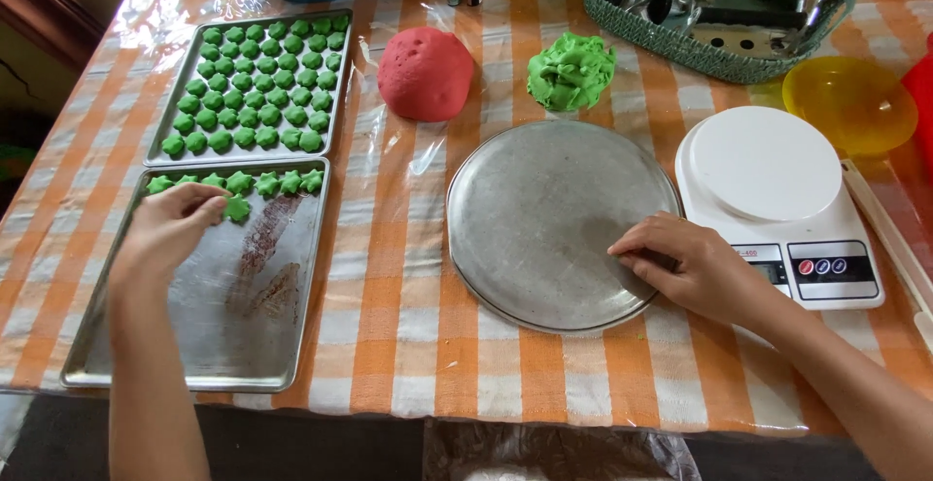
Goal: The person is arranging star-shaped dough pieces on a baking tray and using a rolling pin to flatten more dough for cutting.
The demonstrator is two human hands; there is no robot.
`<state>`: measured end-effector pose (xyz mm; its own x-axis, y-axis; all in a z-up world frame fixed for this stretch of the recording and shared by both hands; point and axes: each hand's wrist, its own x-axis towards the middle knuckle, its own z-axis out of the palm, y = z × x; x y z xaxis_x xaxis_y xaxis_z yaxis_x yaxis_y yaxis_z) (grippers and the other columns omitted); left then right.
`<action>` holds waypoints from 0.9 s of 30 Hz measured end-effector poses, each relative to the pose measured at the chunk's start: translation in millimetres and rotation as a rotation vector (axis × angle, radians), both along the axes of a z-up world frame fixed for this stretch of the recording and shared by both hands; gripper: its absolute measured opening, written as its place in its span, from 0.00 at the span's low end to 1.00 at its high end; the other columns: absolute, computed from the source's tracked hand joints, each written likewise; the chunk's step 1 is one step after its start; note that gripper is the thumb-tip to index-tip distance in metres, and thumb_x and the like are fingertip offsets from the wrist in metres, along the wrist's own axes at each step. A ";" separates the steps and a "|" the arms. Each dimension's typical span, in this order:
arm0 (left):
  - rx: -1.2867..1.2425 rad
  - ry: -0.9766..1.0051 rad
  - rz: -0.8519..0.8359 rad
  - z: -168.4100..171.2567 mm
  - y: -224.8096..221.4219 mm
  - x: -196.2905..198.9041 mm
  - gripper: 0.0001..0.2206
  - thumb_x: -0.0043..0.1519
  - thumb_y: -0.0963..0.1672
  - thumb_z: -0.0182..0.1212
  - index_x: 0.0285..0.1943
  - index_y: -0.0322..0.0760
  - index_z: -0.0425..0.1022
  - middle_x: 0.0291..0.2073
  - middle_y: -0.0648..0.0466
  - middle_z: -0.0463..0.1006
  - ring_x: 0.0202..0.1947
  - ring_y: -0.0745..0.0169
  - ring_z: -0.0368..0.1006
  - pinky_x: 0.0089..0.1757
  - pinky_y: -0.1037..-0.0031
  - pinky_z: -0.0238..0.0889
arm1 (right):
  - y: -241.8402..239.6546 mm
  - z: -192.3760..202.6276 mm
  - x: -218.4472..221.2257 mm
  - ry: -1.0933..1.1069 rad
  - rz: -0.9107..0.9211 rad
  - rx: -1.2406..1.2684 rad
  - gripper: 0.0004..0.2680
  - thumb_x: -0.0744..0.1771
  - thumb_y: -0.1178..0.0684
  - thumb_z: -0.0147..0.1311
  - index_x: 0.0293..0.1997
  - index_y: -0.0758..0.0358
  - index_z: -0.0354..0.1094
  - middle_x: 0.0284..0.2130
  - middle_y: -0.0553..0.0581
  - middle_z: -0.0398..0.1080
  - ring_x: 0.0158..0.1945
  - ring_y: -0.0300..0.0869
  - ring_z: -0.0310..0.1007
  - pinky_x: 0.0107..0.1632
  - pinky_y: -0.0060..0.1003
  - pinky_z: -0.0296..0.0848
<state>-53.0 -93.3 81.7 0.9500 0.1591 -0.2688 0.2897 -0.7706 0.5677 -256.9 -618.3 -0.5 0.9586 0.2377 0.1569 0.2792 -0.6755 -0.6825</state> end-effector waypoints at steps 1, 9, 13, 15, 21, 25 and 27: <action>-0.003 -0.001 -0.002 -12.9 2.4 6.3 0.12 0.69 0.42 0.58 0.61 0.39 0.77 0.51 0.51 0.79 0.51 0.55 0.72 0.53 0.64 0.63 | -0.8 -0.9 0.6 -0.001 -0.002 -0.003 0.09 0.65 0.60 0.56 0.48 0.55 0.77 0.42 0.48 0.80 0.48 0.41 0.77 0.51 0.36 0.74; 0.048 -0.073 -0.091 -50.4 5.2 20.0 0.12 0.68 0.45 0.59 0.57 0.37 0.81 0.49 0.51 0.82 0.47 0.59 0.76 0.48 0.68 0.64 | -3.6 -5.8 0.9 -0.004 0.013 -0.022 0.09 0.65 0.59 0.57 0.48 0.54 0.77 0.42 0.48 0.79 0.49 0.42 0.76 0.52 0.37 0.73; 0.080 -0.104 -0.053 -56.0 1.9 21.1 0.10 0.67 0.44 0.62 0.54 0.37 0.82 0.47 0.51 0.83 0.46 0.58 0.76 0.45 0.68 0.66 | -2.6 -4.4 0.7 -0.024 0.026 -0.008 0.09 0.65 0.60 0.56 0.48 0.55 0.76 0.42 0.48 0.79 0.48 0.41 0.76 0.51 0.36 0.73; 0.159 -0.181 -0.118 -65.3 6.5 26.1 0.10 0.67 0.44 0.61 0.53 0.36 0.83 0.45 0.48 0.83 0.47 0.55 0.77 0.46 0.66 0.69 | -3.6 -5.4 0.8 -0.026 0.035 -0.016 0.08 0.66 0.59 0.55 0.48 0.55 0.76 0.42 0.48 0.79 0.48 0.41 0.76 0.51 0.36 0.72; 0.343 -0.320 -0.226 -92.7 20.1 40.7 0.09 0.68 0.44 0.61 0.51 0.36 0.83 0.43 0.51 0.84 0.33 0.55 0.78 0.37 0.64 0.71 | -1.5 -1.2 0.1 -0.009 0.020 -0.031 0.08 0.65 0.59 0.56 0.48 0.55 0.76 0.42 0.48 0.79 0.49 0.41 0.76 0.52 0.36 0.73; 0.352 -0.408 -0.290 -96.0 25.2 40.7 0.08 0.67 0.43 0.63 0.52 0.35 0.82 0.45 0.51 0.84 0.27 0.58 0.76 0.37 0.64 0.71 | -4.0 -6.5 1.3 -0.029 0.038 -0.036 0.08 0.66 0.59 0.55 0.48 0.55 0.76 0.43 0.48 0.79 0.48 0.41 0.76 0.51 0.36 0.73; 0.336 -0.445 -0.315 -93.1 27.1 40.8 0.06 0.66 0.40 0.62 0.49 0.35 0.83 0.38 0.52 0.84 0.37 0.57 0.80 0.40 0.65 0.73 | -2.5 -4.8 1.3 -0.029 0.043 -0.028 0.08 0.66 0.59 0.55 0.48 0.55 0.76 0.42 0.48 0.79 0.48 0.41 0.75 0.51 0.37 0.71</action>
<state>-12.2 -66.2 -11.4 0.9742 -0.1385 0.1783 -0.1872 -0.9371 0.2947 -255.7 -620.9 -5.3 0.9424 0.2837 0.1770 0.3280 -0.6811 -0.6546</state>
